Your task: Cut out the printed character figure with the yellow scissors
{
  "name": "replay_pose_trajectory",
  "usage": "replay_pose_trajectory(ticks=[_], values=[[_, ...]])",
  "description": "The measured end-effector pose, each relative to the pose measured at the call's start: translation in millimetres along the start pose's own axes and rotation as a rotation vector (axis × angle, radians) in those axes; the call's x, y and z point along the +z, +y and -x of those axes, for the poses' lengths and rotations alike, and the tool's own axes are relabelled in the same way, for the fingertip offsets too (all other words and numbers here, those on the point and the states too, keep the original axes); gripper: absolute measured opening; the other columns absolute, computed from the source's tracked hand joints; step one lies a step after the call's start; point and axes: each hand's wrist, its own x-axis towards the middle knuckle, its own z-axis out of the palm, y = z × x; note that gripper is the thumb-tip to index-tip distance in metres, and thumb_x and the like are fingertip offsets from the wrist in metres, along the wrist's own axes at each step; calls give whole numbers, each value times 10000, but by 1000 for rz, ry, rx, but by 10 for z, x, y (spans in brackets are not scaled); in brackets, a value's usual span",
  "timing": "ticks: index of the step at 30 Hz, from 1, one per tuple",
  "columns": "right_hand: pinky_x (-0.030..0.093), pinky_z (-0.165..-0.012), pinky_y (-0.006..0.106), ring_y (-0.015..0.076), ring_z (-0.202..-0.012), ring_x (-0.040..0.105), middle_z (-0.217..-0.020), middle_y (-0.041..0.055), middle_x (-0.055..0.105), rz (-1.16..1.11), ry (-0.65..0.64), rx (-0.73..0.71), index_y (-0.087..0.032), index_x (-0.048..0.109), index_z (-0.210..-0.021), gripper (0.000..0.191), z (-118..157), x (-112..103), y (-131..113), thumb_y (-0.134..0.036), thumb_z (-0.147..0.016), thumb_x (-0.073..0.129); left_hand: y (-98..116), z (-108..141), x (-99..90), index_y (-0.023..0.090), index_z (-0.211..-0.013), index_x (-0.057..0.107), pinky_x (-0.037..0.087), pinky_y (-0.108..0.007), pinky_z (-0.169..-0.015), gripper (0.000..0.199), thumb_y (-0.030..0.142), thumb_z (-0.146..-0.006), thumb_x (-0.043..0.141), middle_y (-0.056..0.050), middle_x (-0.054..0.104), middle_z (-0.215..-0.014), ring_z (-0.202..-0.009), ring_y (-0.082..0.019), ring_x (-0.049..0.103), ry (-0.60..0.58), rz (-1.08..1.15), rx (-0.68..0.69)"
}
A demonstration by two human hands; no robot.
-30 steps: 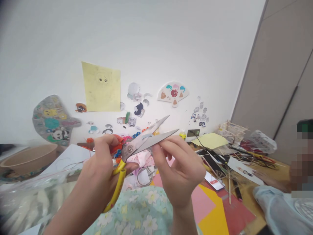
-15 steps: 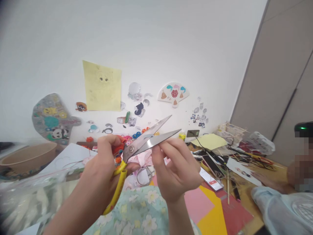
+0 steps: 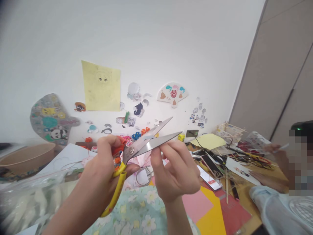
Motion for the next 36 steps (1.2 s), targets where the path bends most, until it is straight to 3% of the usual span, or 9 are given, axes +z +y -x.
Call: replay_pose_trajectory(ticks=[5,14,21,26,31,36], values=[[412,-522,257,98,-536,519,-561,-70,532,-166,-78,178,-197,665,-674,234,-38,-41,7,24,-750,679,-13,2,-13,253,-1098,369,452,-302,-579,416,595,-943,548,-38,641,-915,-728,-240,665,-19,-5,22],[389,-510,257,100,-547,504,-624,-54,632,-245,-139,284,-208,698,-713,232,-81,-92,-13,12,-777,658,-6,-8,57,244,-1117,384,495,-370,-624,520,729,-933,422,-67,663,-917,-797,-301,698,-14,69,34],[398,-528,250,102,-557,508,-586,-63,554,-234,-104,323,-203,691,-710,219,-55,-89,-29,5,-773,664,3,-25,113,239,-1123,365,492,-381,-614,529,727,-927,421,-68,650,-890,-789,-312,690,-58,118,-21],[401,-508,242,98,-541,509,-586,-62,573,-223,-37,307,-201,693,-716,209,-61,-57,-56,-1,-769,664,24,10,135,253,-1161,314,510,-392,-685,452,638,-964,445,-80,636,-1005,-846,-274,673,-136,161,-35],[388,-479,238,94,-517,496,-574,-61,570,-172,15,249,-199,669,-689,209,-49,-8,-69,-1,-756,665,33,8,122,257,-1179,288,510,-419,-725,418,581,-974,456,-97,634,-1053,-937,-303,671,-176,190,-72],[372,-469,234,93,-525,494,-579,-54,565,-156,73,263,-188,653,-668,202,-4,43,-81,-6,-755,667,71,-15,119,254,-1156,302,498,-407,-706,412,564,-957,487,-85,642,-1020,-857,-283,665,-181,213,-122]])
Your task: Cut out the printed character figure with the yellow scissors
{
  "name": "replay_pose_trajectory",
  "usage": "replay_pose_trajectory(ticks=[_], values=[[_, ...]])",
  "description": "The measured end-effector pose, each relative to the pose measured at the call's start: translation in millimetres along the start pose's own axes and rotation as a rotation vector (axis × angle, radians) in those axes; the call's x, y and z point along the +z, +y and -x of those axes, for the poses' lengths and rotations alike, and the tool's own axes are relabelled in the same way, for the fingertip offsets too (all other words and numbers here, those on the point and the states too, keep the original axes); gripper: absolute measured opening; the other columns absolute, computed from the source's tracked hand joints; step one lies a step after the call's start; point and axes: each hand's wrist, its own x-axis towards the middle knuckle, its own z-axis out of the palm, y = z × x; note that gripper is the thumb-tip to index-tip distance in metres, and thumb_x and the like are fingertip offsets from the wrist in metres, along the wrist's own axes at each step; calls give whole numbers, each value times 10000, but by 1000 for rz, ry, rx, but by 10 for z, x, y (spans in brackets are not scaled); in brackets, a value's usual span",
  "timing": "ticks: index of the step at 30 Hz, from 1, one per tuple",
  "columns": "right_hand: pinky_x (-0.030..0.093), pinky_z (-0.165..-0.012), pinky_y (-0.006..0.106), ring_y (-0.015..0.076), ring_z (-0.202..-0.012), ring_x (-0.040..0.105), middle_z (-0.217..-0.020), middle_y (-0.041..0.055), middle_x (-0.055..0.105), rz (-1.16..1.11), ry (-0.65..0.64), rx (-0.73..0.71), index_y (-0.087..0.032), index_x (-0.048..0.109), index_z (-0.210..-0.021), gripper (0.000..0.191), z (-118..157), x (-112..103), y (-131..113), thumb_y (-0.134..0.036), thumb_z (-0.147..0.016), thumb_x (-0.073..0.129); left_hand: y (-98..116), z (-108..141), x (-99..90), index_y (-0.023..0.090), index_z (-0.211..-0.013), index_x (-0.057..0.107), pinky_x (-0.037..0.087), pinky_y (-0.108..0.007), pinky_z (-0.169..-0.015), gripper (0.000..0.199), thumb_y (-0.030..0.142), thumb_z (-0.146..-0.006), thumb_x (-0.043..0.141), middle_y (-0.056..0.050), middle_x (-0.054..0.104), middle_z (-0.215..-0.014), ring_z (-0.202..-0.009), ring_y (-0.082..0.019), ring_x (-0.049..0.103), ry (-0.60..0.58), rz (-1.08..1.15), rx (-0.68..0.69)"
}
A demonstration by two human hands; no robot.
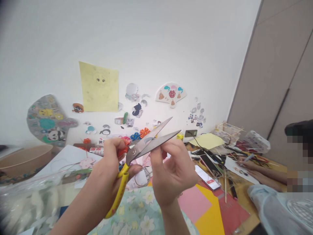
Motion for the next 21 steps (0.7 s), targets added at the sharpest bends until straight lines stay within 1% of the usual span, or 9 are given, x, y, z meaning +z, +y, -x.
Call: replay_pose_trajectory(ticks=[4,9,11,13,17,19,21], values=[[371,-465,234,94,-529,505,-581,-51,568,5,63,-25,-184,629,-645,204,34,45,9,-24,-760,676,29,0,13,248,-1162,299,500,-409,-706,403,536,-956,492,-81,642,-1000,-836,-271,651,0,23,-3],[408,-481,248,110,-556,546,-616,-40,594,63,89,-67,-189,657,-679,182,93,51,49,-34,-772,678,48,-5,6,241,-1136,299,496,-411,-668,388,537,-951,469,-72,635,-948,-757,-263,629,-6,19,-10],[425,-490,261,121,-569,562,-640,-31,609,109,97,-93,-194,676,-704,168,121,34,74,-44,-779,681,53,-4,4,240,-1127,309,502,-413,-683,369,527,-955,463,-72,632,-943,-784,-270,638,-4,30,1],[432,-489,270,127,-569,571,-662,-21,624,142,98,-116,-196,704,-729,152,143,14,101,-55,-782,690,53,0,5,238,-1137,318,512,-421,-718,367,512,-953,478,-85,637,-983,-847,-282,652,-4,46,11],[422,-472,266,118,-551,563,-684,-12,643,175,125,-220,-191,753,-778,156,156,-10,145,-41,-760,716,49,8,13,237,-1199,314,522,-448,-782,426,492,-938,533,-114,638,-1077,-948,-305,666,-10,39,27],[430,-473,266,117,-544,567,-679,-12,646,214,138,-279,-190,765,-787,171,150,-12,154,-29,-756,718,54,9,14,235,-1181,319,524,-444,-763,414,508,-943,520,-108,639,-1039,-937,-311,670,-7,35,19],[445,-477,272,123,-540,578,-676,-12,651,255,137,-308,-197,776,-797,187,141,-9,154,-24,-759,716,62,10,14,237,-1143,326,524,-426,-714,378,524,-955,485,-89,637,-968,-863,-298,672,-8,40,9]])
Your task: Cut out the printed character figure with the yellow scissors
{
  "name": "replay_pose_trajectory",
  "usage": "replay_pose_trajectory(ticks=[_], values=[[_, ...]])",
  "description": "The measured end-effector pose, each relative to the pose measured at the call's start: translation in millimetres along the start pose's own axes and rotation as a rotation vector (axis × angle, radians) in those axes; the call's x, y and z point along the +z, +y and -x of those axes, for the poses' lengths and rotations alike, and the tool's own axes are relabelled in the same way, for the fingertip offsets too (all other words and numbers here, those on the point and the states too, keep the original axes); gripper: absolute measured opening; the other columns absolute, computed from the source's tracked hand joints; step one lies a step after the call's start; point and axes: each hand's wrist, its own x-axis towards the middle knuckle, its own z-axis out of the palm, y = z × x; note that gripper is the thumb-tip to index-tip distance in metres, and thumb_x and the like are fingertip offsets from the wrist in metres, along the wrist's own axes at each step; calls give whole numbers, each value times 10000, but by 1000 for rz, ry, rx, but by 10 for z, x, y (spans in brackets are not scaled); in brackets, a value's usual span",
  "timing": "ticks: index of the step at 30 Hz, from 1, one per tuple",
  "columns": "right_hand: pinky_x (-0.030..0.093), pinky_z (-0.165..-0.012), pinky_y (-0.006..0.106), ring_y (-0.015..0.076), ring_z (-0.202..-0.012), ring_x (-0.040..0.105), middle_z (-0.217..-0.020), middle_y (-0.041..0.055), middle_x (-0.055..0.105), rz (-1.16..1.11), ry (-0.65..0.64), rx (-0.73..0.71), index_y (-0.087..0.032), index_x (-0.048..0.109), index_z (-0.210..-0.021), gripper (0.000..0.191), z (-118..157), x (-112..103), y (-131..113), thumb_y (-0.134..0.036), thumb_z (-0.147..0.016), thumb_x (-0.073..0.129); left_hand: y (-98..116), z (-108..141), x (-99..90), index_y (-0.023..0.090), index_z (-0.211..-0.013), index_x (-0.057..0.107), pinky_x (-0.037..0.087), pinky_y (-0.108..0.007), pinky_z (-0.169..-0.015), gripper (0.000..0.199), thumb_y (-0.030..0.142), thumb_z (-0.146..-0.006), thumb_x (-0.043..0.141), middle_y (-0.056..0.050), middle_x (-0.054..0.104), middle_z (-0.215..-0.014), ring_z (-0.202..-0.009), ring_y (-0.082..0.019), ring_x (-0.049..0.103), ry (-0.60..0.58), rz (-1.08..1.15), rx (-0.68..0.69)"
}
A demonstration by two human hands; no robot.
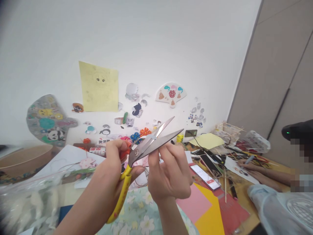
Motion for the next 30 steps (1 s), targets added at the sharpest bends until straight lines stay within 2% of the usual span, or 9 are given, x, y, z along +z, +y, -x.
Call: replay_pose_trajectory(ticks=[2,5,13,22,27,30], values=[[450,-477,277,128,-540,583,-682,-8,661,20,-3,-19,-202,787,-813,199,-8,3,1,-24,-763,715,7,3,3,242,-1110,324,521,-417,-686,335,518,-966,450,-75,634,-928,-810,-286,667,0,4,-2],[439,-477,276,127,-540,581,-693,0,673,15,14,-50,-196,793,-835,210,-17,-1,8,-17,-763,710,10,4,11,245,-1096,317,527,-430,-699,291,477,-965,436,-84,644,-940,-834,-296,677,-5,1,3],[446,-492,293,152,-561,612,-720,19,689,78,-86,-95,-172,752,-780,150,-42,-90,5,-52,-690,753,24,10,9,232,-1136,330,543,-440,-730,341,473,-937,465,-121,663,-991,-889,-310,694,-52,47,-18],[462,-518,325,184,-598,636,-732,45,694,81,-115,-90,-179,719,-729,85,-23,-129,-11,-98,-748,734,53,16,-34,231,-1147,376,558,-471,-758,391,515,-907,497,-119,655,-1006,-894,-317,676,-99,95,-68],[465,-529,328,180,-601,636,-744,56,694,77,-122,-118,-162,713,-726,62,-18,-137,13,-112,-756,736,26,29,-7,229,-1183,359,565,-451,-738,392,495,-926,487,-113,647,-1023,-880,-297,679,-83,118,-24],[462,-527,328,173,-588,627,-747,54,698,97,-129,-169,-167,706,-728,57,-31,-148,21,-134,-765,736,14,31,15,232,-1159,359,561,-429,-704,345,479,-944,468,-93,649,-964,-833,-281,672,-73,106,1]])
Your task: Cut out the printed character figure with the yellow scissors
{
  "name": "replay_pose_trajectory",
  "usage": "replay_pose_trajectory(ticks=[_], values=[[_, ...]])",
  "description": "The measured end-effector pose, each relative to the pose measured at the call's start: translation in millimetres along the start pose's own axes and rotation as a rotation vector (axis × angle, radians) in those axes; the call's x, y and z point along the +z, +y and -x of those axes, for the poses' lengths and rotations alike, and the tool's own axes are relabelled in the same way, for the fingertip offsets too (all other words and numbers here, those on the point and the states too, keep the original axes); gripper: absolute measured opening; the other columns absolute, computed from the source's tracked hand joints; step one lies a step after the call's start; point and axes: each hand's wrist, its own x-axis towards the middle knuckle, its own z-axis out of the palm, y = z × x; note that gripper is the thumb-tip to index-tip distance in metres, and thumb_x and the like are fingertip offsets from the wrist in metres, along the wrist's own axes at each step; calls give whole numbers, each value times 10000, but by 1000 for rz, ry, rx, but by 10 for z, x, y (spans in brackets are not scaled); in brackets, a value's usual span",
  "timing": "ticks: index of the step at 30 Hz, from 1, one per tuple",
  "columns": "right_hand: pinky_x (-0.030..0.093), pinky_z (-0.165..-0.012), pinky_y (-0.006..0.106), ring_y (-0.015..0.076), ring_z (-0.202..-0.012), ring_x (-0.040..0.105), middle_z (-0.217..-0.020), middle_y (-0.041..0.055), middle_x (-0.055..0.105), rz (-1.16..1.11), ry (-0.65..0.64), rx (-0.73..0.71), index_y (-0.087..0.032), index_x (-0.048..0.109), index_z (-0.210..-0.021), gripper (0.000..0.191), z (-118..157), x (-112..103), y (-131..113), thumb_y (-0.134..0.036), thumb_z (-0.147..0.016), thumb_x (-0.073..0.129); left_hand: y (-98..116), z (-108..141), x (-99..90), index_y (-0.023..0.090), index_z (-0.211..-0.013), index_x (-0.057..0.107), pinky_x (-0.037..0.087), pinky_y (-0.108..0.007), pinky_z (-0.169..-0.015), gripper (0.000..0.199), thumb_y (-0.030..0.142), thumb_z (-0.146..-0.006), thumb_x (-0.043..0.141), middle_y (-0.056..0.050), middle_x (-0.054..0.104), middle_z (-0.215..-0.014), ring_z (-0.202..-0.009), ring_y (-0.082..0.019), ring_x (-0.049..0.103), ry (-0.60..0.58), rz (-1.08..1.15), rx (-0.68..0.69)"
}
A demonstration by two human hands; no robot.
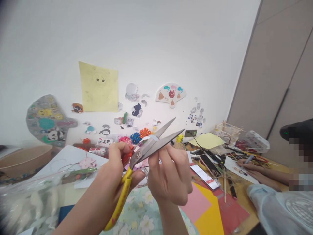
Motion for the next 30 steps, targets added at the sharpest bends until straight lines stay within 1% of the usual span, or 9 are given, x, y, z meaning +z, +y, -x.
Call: replay_pose_trajectory(ticks=[3,5,10,14,16,21,24,27,30], values=[[465,-526,329,179,-588,633,-744,52,701,30,-26,-30,-170,712,-770,58,-9,-18,5,-126,-751,745,-10,-4,5,234,-1125,361,549,-400,-663,301,458,-953,464,-77,645,-913,-770,-262,655,-8,-7,6],[471,-531,327,180,-593,637,-750,50,708,38,-28,-42,-169,721,-814,102,-9,-25,10,-108,-740,755,-22,-2,3,237,-1111,356,544,-397,-662,294,456,-952,471,-74,641,-914,-763,-258,648,-11,-15,4],[472,-527,313,158,-583,626,-749,36,697,27,3,-45,-172,724,-840,119,2,11,16,-86,-763,751,-53,10,4,246,-1096,359,525,-380,-649,335,515,-946,488,-60,617,-888,-747,-254,627,4,-26,-31],[448,-514,314,146,-556,606,-722,19,680,26,69,23,-205,725,-814,145,-17,83,-9,-62,-823,700,-52,8,-10,255,-1074,408,476,-318,-607,374,555,-914,561,-44,611,-847,-699,-231,622,29,8,-42],[439,-518,316,141,-548,595,-694,16,671,20,104,52,-208,723,-781,168,-33,118,-16,-62,-851,678,-56,4,-26,258,-1069,416,451,-308,-588,401,585,-899,576,-33,602,-824,-674,-226,609,27,-11,-56],[440,-536,318,143,-568,586,-679,10,662,-64,95,83,-214,740,-809,178,-49,150,3,-44,-836,693,-77,-7,-60,260,-1009,389,416,-310,-571,414,634,-895,525,6,535,-759,-611,-210,539,83,-98,-40],[437,-545,311,146,-599,589,-698,4,665,-133,43,152,-225,745,-843,218,-52,137,9,-15,-815,693,-64,-22,-70,265,-975,369,396,-298,-576,390,590,-880,562,14,531,-749,-611,-206,530,100,-108,-60],[437,-555,300,144,-628,589,-721,-1,678,-222,-77,238,-233,728,-839,247,-74,125,1,8,-806,684,-51,-61,-72,270,-959,350,370,-291,-587,358,497,-861,610,35,525,-701,-580,-196,503,169,-149,-116],[428,-565,292,133,-623,560,-703,-9,661,-312,-217,409,-228,705,-807,209,-99,122,0,-26,-840,669,-82,-128,-84,272,-912,334,352,-273,-556,395,520,-840,632,56,488,-660,-546,-180,481,221,-120,-116]])
